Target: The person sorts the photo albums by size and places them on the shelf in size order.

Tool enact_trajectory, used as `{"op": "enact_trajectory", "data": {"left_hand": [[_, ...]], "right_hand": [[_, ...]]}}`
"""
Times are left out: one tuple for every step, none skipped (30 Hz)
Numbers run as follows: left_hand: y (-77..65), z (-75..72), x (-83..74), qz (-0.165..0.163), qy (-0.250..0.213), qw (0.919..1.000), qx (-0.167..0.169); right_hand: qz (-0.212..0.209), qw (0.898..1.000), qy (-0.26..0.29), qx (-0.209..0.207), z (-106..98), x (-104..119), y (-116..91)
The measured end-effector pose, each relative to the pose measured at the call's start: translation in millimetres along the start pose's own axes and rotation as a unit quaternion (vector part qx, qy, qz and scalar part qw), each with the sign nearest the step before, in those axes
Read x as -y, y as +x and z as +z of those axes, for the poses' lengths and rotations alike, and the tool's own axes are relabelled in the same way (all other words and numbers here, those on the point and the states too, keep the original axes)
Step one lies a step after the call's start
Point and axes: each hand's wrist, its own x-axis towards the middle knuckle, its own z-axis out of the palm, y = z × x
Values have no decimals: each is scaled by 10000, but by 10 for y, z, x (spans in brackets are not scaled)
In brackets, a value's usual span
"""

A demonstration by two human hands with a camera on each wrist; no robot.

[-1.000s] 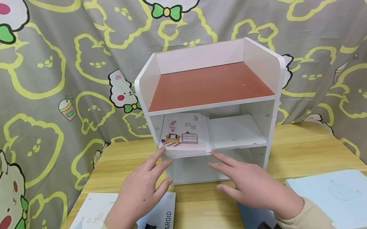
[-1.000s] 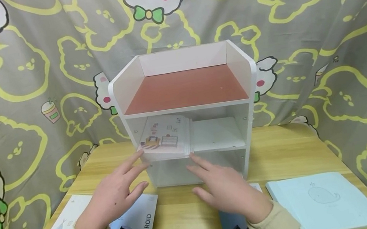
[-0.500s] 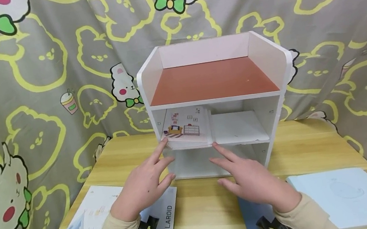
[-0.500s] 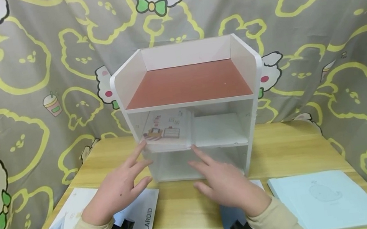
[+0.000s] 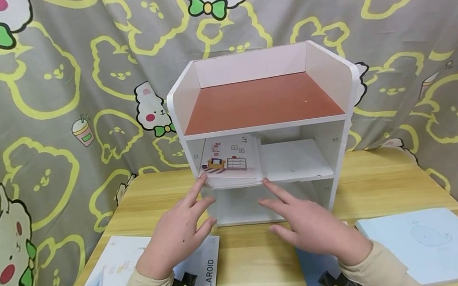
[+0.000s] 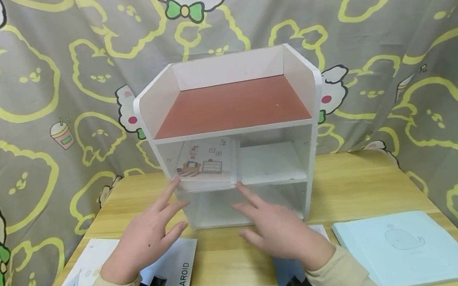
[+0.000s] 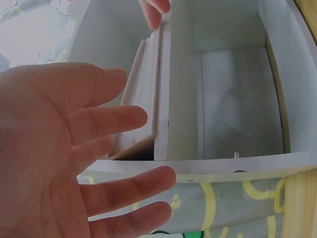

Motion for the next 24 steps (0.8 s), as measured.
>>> {"op": "enact_trajectory", "data": {"left_hand": [[-1,6,3,2,-2,10000,-2],[-2,11,6,4,-3,10000,-3],[-3,16,9,3,-3,10000,-3],[-3,21,12,1,-6,10000,3],[-4,25,15,-2,-1,10000,10],[-4,28,16,-7,7,10000,19],[-4,31,17,-12,12,10000,27],[-5,33,17,-18,19,10000,35],[-5,35,17,-23,22,10000,44],[-5,37,17,-27,27,10000,50],[-4,37,16,-31,23,10000,49],[-4,38,16,-30,19,10000,53],[-3,39,16,-30,22,10000,58],[-2,40,16,-29,9,10000,58],[-1,41,17,-26,4,10000,56],[-1,42,18,-20,1,10000,57],[0,43,19,-19,-11,10000,56],[0,45,20,-16,-6,10000,62],[0,47,22,-16,-9,10000,61],[0,50,25,-14,-23,10000,58],[0,52,27,-14,-27,10000,55],[1,55,29,-16,-32,10000,57],[1,59,31,-23,-30,10000,57],[0,62,33,-27,-19,10000,60]], "right_hand": [[8,10000,27,8,8,-2,2],[21,10000,58,24,16,-4,5],[35,9999,90,47,23,-4,8],[45,9999,114,58,30,-5,10],[51,9999,122,68,36,-5,11],[55,9999,110,66,40,-5,12],[58,9999,105,78,42,-4,12],[54,9999,91,81,43,-2,12],[51,9999,80,84,42,0,11],[44,9999,67,81,41,0,10],[44,9999,62,90,38,0,8],[38,9999,62,92,34,1,5],[31,9999,72,94,30,1,2],[23,9999,74,88,26,0,-1],[16,9999,77,88,23,-2,-5],[15,9999,73,95,22,-5,-8],[17,9999,71,107,21,-6,-10],[20,9999,84,119,22,-6,-11],[30,9998,103,137,24,-8,-10],[44,9998,114,155,28,-9,-7],[48,9998,102,161,34,-10,-2],[53,9998,102,172,41,-11,3],[50,9998,94,177,48,-10,10],[46,9998,91,188,55,-10,15]]}}
